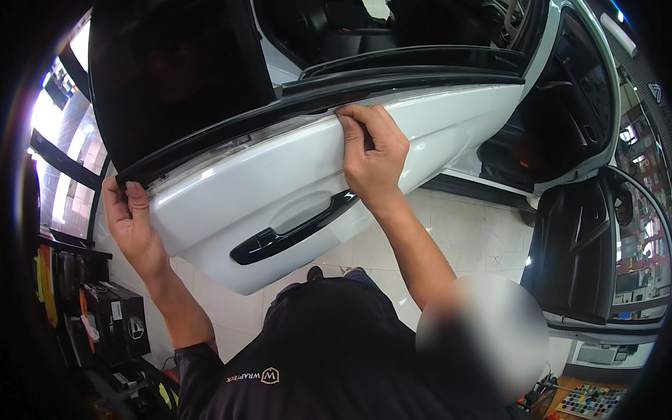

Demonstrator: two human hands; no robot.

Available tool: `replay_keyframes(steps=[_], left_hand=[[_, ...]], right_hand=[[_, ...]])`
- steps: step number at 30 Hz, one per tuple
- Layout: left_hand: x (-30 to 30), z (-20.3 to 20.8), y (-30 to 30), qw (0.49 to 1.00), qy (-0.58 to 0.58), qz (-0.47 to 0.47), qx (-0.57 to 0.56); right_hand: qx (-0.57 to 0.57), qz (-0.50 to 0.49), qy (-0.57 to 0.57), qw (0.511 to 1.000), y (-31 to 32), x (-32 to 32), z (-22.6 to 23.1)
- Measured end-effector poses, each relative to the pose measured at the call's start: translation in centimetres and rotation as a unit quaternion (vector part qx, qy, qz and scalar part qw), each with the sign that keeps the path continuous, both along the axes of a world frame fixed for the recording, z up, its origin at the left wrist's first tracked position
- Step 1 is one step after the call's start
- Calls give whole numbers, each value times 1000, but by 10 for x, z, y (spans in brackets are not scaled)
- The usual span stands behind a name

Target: The person removes the old weatherstripping from a white car door using a red plastic pry tool. They then align and press a new black rubber weatherstripping into the door frame, securing it along the entire edge.

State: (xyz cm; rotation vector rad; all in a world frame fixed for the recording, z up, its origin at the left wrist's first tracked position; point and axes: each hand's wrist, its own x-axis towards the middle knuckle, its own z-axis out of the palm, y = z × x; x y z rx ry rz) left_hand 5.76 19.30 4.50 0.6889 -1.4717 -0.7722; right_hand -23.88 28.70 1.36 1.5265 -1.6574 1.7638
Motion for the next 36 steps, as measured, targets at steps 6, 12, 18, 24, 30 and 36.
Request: replay_keyframes(steps=[6, 12, 18, 24, 30, 36], left_hand=[[2, 1, -1, 1000, -15, 2, -2], [1, 0, -2, 1000, 10, -6, 0], [-3, 5, 1, 1000, 15, -19, 8], [3, -2, -2, 1000, -3, -8, 5], [1, 3, 1, 1000, 6, -9, 14], [1, 4, 1, 1000, 1, -15, 9]], right_hand=[[7, 24, 40, 999, -1, -7, 0], [-20, 45, -99, 994, 6, -13, 0], [70, 58, 55, 994, 12, -28, 18], [97, 75, 53, 991, 11, -24, 21], [53, 19, 90, 994, 4, -18, 16], [17, -51, 134, 989, -2, -15, 6]])
